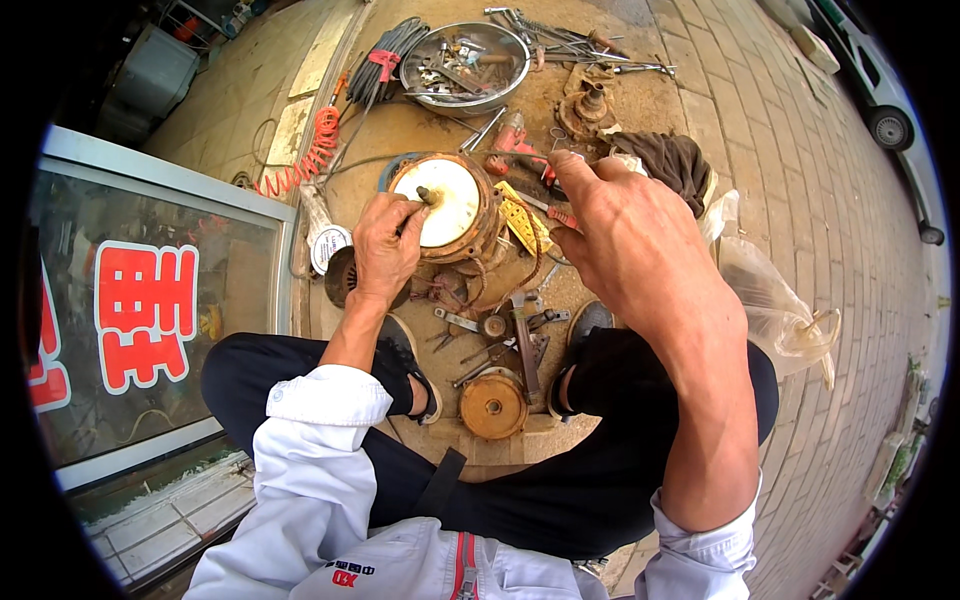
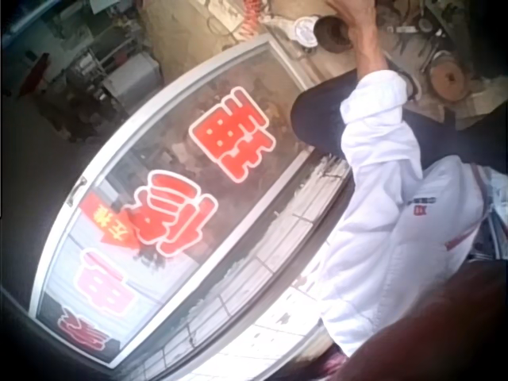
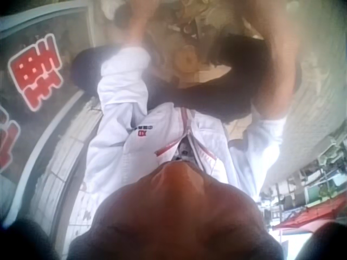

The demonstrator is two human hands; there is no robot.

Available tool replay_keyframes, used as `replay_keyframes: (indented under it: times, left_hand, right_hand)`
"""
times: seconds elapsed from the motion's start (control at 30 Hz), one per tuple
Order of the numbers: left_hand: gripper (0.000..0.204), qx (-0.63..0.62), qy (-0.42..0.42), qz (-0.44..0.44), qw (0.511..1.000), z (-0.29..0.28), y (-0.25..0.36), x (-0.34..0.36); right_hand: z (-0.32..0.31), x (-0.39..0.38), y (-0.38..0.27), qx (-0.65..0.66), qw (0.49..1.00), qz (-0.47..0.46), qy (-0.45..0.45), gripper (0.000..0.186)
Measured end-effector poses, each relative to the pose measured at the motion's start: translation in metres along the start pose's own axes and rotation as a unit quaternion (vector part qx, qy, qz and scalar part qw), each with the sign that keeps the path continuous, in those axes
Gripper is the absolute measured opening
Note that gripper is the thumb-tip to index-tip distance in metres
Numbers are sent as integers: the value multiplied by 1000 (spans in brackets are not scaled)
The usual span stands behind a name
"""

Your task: The person sits on the ground and works on a circular mechanical component, using a hammer to tap a central pin and a wrench to adjust parts. They repeatedly remove and reattach a white disc and a rusty metal cover, manipulating small fasteners and tools throughout the process.

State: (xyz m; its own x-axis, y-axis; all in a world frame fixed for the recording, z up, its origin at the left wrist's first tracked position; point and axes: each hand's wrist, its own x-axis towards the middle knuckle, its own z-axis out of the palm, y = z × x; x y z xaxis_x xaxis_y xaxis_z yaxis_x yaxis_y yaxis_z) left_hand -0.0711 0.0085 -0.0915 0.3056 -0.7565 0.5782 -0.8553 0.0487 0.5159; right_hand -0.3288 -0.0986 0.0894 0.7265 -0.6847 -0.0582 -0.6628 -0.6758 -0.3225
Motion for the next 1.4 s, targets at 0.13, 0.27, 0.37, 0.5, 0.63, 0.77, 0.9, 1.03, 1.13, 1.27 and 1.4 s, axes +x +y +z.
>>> replay_keyframes:
  times: [0.13,0.27,0.37,0.5,0.63,0.77,0.9,1.03,1.13,1.27,1.4]
  left_hand:
    - [9,-3,19,-14,1000,5,-1,-4]
    - [8,-9,24,-26,999,6,2,-5]
    - [7,9,11,-20,1000,3,4,-2]
    - [7,65,-60,-10,996,-8,15,14]
    - [9,70,-88,-40,993,-11,13,19]
    - [12,-2,-50,-85,995,-6,7,11]
    - [16,-48,-61,-170,982,-5,7,7]
    - [16,-43,-38,-154,986,-2,3,5]
    - [17,-41,-45,-166,984,-3,7,5]
    - [17,-4,-23,-111,994,-1,7,3]
    - [16,-19,-39,-126,991,-3,7,2]
  right_hand:
    - [0,1,1,1,1000,-7,3,59]
    - [1,0,1,-1,1000,0,0,60]
    - [7,-1,6,1,998,-41,38,46]
    - [10,-2,4,3,997,-49,58,53]
    - [9,-1,-1,-2,998,-47,51,57]
    - [11,-3,-2,7,997,-53,54,57]
    - [10,-3,-2,-3,997,-52,53,56]
    - [11,-2,0,-10,998,-47,50,55]
    - [12,-2,3,-14,997,-50,51,54]
    - [12,-2,2,-11,998,-49,43,54]
    - [6,0,-3,-15,1000,-6,-14,64]
